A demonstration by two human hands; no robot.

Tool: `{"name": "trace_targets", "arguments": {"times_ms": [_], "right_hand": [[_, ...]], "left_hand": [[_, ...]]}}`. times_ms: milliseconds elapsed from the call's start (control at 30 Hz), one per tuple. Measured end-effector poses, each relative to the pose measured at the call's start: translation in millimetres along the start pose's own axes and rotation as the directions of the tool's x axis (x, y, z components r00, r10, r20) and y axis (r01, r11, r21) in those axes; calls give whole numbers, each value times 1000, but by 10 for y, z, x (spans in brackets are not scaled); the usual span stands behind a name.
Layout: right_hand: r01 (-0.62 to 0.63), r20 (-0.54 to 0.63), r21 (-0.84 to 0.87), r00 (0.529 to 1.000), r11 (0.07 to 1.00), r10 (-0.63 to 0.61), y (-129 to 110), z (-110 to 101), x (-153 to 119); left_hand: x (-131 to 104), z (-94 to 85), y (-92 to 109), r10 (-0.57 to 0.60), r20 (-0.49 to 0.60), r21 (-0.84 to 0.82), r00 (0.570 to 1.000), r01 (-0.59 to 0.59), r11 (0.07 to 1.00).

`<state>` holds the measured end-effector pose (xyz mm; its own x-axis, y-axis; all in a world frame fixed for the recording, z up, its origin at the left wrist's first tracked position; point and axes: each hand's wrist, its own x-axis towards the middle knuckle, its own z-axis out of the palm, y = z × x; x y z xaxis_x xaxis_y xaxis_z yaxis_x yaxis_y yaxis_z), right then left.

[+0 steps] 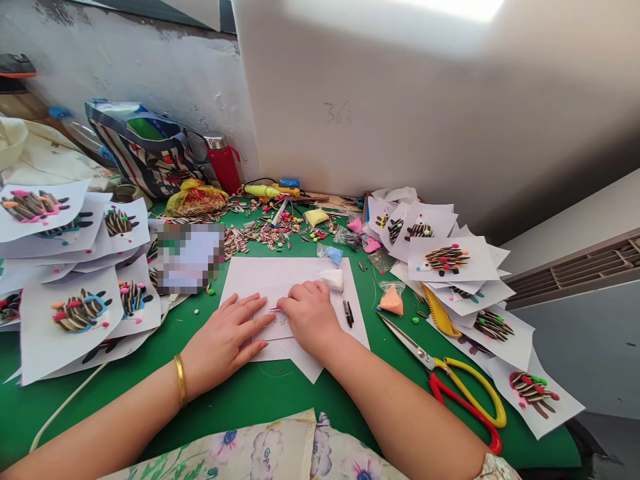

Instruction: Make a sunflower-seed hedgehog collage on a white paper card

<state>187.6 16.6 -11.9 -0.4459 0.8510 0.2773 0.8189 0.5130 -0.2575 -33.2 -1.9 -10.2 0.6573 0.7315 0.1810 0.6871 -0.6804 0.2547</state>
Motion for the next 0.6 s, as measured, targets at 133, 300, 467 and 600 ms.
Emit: {"name": "trace_targets", "arguments": {"times_ms": [133,300,467,600], "right_hand": [[34,20,22,999,999,-34,-3,2,-3],[6,4,37,1000,999,-6,3,-14,-17],[-52,2,70,999,996,52,46,-4,-26],[-70,26,96,997,993,68,52,23,-30]], "left_hand": [[1,-4,1,-2,17,13,1000,2,1000],[-5,-3,-5,-2,19,4,1000,2,1000],[6,3,6,-12,21,6,1000,12,1000],[21,0,26,-24,43,46,999,22,999]]}}
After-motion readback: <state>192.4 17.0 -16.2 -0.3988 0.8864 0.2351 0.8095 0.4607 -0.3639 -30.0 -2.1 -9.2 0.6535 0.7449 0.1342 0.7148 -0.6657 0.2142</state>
